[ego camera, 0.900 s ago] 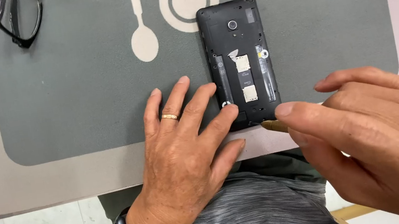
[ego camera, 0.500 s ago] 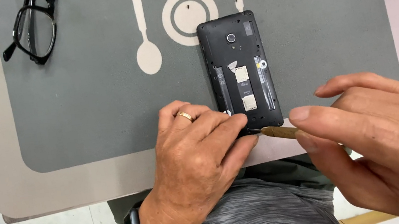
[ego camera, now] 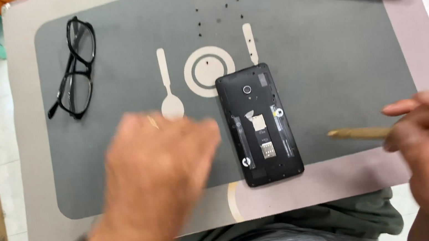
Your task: The person uses a precision screwdriver to remove screws from the back of a black smartphone. They carefully place the removed screws on the gray work mat next to the device. The person continues to unscrew various fasteners around the phone's back panel.
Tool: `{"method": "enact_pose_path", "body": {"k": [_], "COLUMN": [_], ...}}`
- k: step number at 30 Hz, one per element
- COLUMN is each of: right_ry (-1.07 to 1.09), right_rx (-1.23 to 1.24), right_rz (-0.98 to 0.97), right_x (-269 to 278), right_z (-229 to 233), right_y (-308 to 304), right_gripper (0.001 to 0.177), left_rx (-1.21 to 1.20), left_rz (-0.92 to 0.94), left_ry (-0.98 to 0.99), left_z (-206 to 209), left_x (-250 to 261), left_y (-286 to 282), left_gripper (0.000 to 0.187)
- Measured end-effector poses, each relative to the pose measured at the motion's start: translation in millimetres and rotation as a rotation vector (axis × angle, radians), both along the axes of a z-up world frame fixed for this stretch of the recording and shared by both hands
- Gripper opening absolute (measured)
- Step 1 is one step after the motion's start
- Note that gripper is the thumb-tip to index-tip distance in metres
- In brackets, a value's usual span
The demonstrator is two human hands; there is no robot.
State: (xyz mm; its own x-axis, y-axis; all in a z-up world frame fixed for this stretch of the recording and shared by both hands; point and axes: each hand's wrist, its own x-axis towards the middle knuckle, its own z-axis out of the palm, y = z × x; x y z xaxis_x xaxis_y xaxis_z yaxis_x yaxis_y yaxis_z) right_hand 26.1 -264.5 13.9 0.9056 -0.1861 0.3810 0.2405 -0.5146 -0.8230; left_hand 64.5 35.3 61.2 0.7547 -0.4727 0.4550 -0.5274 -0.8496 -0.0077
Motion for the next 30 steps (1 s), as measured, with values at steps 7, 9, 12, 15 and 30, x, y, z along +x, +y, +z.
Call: {"method": "enact_pose_path", "body": {"k": [7, 9, 12, 15, 30], "right_ry": [0.155, 0.255, 0.316, 0.319, 0.249], "right_rx": [0.314, 0.375, 0.360, 0.321, 0.343], "right_rz": [-0.140, -0.199, -0.226, -0.253, -0.102], "right_x": [19, 18, 20, 18, 12], "right_z": [-35, -30, -16, -24, -64], "right_y": [-33, -33, -22, -23, -52], "right_gripper": [0.031, 0.032, 0.034, 0.036, 0.049], "left_rx": [-0.079, -0.184, -0.156, -0.111, -0.066], "left_rz": [-0.162, -0.207, -0.170, -0.142, -0.074], "left_ry": [0.162, 0.274, 0.277, 0.248, 0.236], "left_z": [-35, -43, -54, -52, -43], "left_x": [116, 128, 130, 128, 124], "left_y": [14, 8, 9, 7, 1], "left_gripper": [0.008, 0.015, 0.010, 0.008, 0.007]}}
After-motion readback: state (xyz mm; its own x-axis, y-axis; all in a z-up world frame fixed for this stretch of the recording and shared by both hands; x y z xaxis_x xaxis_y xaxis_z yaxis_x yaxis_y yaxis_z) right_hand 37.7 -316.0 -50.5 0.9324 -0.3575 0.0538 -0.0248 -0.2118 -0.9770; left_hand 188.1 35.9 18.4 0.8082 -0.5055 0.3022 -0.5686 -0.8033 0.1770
